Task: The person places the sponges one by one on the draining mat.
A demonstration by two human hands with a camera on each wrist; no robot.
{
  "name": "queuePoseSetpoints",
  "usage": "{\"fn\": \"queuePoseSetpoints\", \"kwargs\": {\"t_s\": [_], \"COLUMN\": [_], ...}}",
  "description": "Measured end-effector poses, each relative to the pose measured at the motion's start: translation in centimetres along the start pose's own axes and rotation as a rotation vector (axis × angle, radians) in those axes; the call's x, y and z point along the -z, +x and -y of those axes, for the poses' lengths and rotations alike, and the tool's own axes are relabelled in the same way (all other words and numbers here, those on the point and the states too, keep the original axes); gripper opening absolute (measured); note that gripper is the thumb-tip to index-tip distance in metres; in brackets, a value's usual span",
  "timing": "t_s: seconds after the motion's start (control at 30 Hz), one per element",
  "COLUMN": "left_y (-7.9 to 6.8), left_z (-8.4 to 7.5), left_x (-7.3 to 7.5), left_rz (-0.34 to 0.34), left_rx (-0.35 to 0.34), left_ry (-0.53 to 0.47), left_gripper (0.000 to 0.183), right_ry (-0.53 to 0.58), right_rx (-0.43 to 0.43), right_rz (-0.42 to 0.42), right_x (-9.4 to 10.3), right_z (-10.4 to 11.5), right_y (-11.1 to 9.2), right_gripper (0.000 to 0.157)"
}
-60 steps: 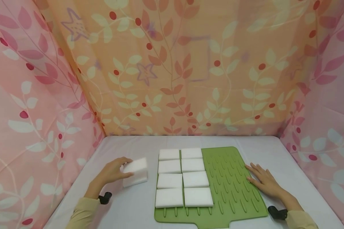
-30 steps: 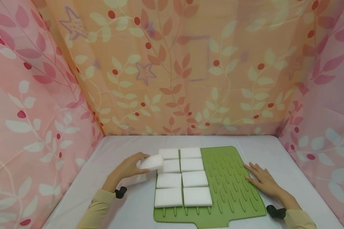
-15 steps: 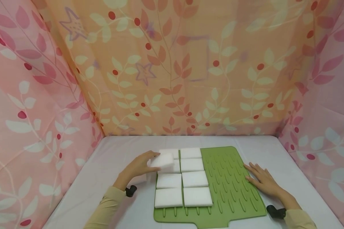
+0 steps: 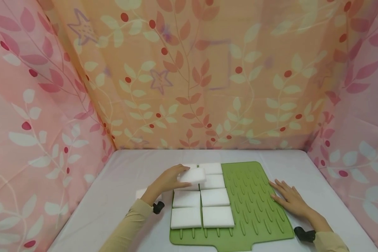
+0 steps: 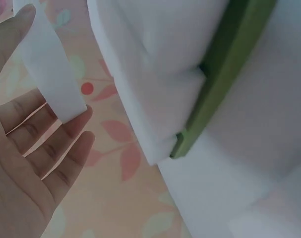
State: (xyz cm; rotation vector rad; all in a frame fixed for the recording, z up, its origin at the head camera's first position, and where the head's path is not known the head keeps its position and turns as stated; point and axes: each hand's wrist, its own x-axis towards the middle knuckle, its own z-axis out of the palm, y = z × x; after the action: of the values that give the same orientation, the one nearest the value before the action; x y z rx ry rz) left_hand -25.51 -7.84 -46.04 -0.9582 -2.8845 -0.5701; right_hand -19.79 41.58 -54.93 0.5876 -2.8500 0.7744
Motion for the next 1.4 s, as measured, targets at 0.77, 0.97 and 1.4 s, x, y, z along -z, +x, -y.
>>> {"fn": "queuePoseSetpoints", "kwargs": {"t_s": [0.77, 0.97, 1.4], "left_y": [5.3, 6.4, 8.7], "left_z": [-4.1, -5.0, -7.0], "left_x": [-1.2, -2.2, -3.8], "left_rz": [-0.004, 0.018, 0.034], "left_rx": [-0.065, -0.052, -0.052], "left_ry": [0.13, 0.166, 0.107], "left_gripper": [0.067, 0.068, 0.068], "right_ry": [-0.009, -0.006, -0.013], "right_rx": [-0.014, -0.005, -0.008], "right_rz": [0.009, 0.0, 0.004], "right_x": [-0.1, 0.0, 0.1], "right_z": [-0.1, 0.4, 0.4], "right_y": [0.0, 0.0, 0.0], "right_gripper": [0.055, 0.055, 0.054]}}
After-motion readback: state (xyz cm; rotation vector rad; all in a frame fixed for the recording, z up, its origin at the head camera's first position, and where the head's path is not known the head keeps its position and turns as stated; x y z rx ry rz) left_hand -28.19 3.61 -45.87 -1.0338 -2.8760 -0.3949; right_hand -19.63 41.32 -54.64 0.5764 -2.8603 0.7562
